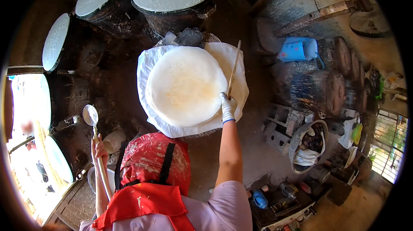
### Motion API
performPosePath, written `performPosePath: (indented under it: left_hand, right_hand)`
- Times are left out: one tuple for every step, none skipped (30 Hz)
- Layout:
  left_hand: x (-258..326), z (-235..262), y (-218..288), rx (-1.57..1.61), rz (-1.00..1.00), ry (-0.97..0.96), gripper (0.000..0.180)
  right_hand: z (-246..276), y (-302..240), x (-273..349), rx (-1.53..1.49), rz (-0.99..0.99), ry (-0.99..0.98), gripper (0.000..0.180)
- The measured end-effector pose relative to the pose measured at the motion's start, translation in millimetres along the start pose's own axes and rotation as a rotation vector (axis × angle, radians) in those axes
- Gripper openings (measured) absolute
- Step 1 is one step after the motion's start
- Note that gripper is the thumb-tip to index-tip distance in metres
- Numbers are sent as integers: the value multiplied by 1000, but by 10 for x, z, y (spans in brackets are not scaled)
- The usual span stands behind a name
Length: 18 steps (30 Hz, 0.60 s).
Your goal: The person spreads white batter onto steam-heated surfaces using a large ladle and removes the finished sheets with a long wooden stick.
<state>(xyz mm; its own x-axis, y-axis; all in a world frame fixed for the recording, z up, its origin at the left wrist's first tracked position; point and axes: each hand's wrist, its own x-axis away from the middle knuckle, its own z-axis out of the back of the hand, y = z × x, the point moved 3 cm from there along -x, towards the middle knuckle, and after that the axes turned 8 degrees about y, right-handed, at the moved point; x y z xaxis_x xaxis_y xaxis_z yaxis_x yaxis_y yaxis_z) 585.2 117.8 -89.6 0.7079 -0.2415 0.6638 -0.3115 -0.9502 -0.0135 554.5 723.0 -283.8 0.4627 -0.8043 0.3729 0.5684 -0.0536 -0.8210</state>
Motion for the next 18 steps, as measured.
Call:
performPosePath:
  left_hand:
    - [-15,-2,-26,10,7,-13,47]
    - [-11,-13,-47,23,8,-21,47]
    - [23,12,-57,40,1,-26,48]
    - [153,105,-24,63,-37,-17,49]
    - [48,45,-58,71,5,-37,50]
    - [51,52,-58,94,11,-49,51]
    - [66,79,-66,125,8,-63,52]
    - [126,142,-60,158,-21,-68,55]
    - [100,126,-76,172,-50,-64,55]
    - [91,147,-94,208,-55,-77,55]
    - [224,161,-65,249,-99,-93,55]
    - [359,209,-14,277,-140,-121,54]
    - [461,264,104,298,-181,-149,53]
    - [644,257,175,333,-195,-166,52]
    - [707,324,236,379,-186,-204,51]
    - [852,422,291,368,-238,-182,48]
    - [988,557,345,363,-281,-158,45]
    - [1153,736,400,318,-344,-102,42]
  right_hand:
    - [46,-44,31,64,23,48,25]
    - [71,-104,97,132,45,88,28]
    - [92,-196,195,202,69,120,31]
    - [16,-642,534,258,109,202,34]
    - [215,-454,345,255,188,341,34]
    - [264,-479,325,217,246,377,34]
    - [252,-566,339,179,312,402,34]
    - [134,-765,469,133,357,377,31]
    - [52,-926,582,109,469,332,28]
    - [-65,-1016,705,-29,326,170,29]
    - [-330,-1141,960,-158,174,-35,30]
    - [-606,-1342,1336,-157,208,-161,31]
    - [-864,-1471,1712,-119,170,-288,33]
    - [-1093,-1620,2126,-68,109,-407,34]
    - [-1264,-1735,2479,-5,74,-502,34]
    - [-1421,-1793,2824,30,76,-645,34]
    - [-1542,-1821,3135,72,81,-778,34]
    - [-1633,-1843,3424,172,274,-908,33]
